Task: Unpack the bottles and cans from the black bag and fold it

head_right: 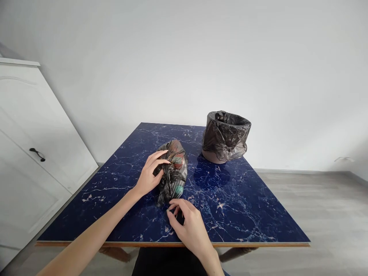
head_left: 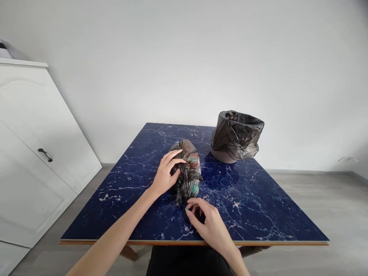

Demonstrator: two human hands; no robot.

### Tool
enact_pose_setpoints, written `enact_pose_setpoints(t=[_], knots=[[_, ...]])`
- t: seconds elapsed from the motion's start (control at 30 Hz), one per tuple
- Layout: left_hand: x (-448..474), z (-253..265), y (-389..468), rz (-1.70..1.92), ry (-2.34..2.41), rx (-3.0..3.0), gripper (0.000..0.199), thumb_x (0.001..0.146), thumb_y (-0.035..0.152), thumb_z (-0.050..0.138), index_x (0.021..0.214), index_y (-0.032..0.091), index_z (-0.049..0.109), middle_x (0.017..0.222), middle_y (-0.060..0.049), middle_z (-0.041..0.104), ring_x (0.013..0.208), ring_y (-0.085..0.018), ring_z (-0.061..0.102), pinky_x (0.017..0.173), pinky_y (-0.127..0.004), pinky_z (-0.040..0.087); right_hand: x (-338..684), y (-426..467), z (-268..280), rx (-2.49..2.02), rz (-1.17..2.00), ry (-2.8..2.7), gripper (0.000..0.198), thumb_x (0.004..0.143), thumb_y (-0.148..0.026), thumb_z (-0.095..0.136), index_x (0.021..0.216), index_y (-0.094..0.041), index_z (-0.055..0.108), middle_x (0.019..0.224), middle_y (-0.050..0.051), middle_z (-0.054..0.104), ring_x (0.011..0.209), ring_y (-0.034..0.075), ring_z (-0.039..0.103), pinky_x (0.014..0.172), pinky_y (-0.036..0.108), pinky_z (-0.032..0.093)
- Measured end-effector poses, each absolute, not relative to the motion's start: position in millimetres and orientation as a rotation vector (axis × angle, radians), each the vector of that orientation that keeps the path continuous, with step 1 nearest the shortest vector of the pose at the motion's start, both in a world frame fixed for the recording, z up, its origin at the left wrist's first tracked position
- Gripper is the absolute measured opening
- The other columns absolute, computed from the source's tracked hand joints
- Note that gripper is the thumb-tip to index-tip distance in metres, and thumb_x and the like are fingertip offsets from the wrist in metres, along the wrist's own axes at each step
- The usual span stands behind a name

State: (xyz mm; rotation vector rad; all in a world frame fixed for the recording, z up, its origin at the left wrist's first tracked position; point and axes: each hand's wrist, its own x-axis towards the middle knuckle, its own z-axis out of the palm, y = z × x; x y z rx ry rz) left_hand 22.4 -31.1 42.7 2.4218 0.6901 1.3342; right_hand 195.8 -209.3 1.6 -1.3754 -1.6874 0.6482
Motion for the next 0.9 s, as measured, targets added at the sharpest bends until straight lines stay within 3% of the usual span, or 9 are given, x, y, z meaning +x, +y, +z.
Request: enact_pose_setpoints(t=[0.2,0.37,0.47,0.6,0.73,0.83,0.9], knots=[[22,49,-29,1.383,0.710,2.091,0.029,0.110,0.036,0.046,0.123,0.026,0.070,0.156,-0.008,0.063,0.150,-0.031,0.051,0.129,-0.057,0.036,196,-210,6,-1.363,0.620,-1.708,0.004,0.104,-0.030,0.062,0.104,-0.029,0.065,0.096,0.002,0.072,0.088,0.022,0.070,0.078,0.033,0.053],[21,50,-24,1.319,0.664,1.824,0.049,0.110,0.056,0.044,0.140,0.028,0.070,0.154,-0.006,0.067,0.144,-0.034,0.060,0.122,-0.055,0.048,195,-210,7,-1.367,0.594,-1.706,0.008,0.099,-0.025,0.065,0.093,-0.027,0.061,0.091,0.000,0.069,0.084,0.021,0.067,0.074,0.030,0.050],[21,49,-17,1.294,0.672,1.676,0.051,0.109,0.060,0.043,0.137,0.031,0.074,0.147,-0.004,0.072,0.135,-0.035,0.067,0.113,-0.054,0.056,196,-210,5,-1.365,0.598,-1.673,0.010,0.097,-0.021,0.063,0.092,-0.027,0.058,0.088,-0.001,0.067,0.080,0.019,0.063,0.073,0.029,0.048],[21,46,-8,1.294,0.666,1.555,0.060,0.108,0.064,0.040,0.139,0.025,0.073,0.141,-0.009,0.075,0.123,-0.036,0.074,0.104,-0.055,0.062,197,-209,1,-1.359,0.602,-1.575,0.010,0.097,-0.021,0.059,0.091,-0.026,0.053,0.086,-0.002,0.061,0.077,0.018,0.058,0.072,0.028,0.046],[17,42,-6,1.281,0.646,1.591,0.058,0.107,0.062,0.048,0.147,0.025,0.067,0.146,-0.011,0.072,0.131,-0.036,0.070,0.112,-0.057,0.056,199,-208,-3,-1.305,0.488,-1.424,0.010,0.096,-0.020,0.059,0.101,-0.026,0.052,0.096,0.000,0.057,0.084,0.018,0.058,0.079,0.030,0.048],[17,35,-6,1.283,0.627,1.700,0.055,0.100,0.061,0.067,0.143,0.027,0.067,0.165,-0.010,0.055,0.150,-0.036,0.054,0.124,-0.056,0.045,203,-206,-8,-1.249,0.398,-1.163,0.010,0.101,-0.028,0.059,0.110,-0.026,0.054,0.099,0.001,0.057,0.089,0.019,0.060,0.085,0.033,0.051],[20,30,-5,1.281,0.626,1.784,0.065,0.090,0.060,0.080,0.145,0.028,0.064,0.173,-0.010,0.043,0.159,-0.036,0.042,0.130,-0.054,0.037,206,-205,-9,-1.236,0.393,-1.006,0.014,0.104,-0.035,0.059,0.113,-0.026,0.055,0.101,0.003,0.059,0.092,0.019,0.062,0.086,0.034,0.052]])
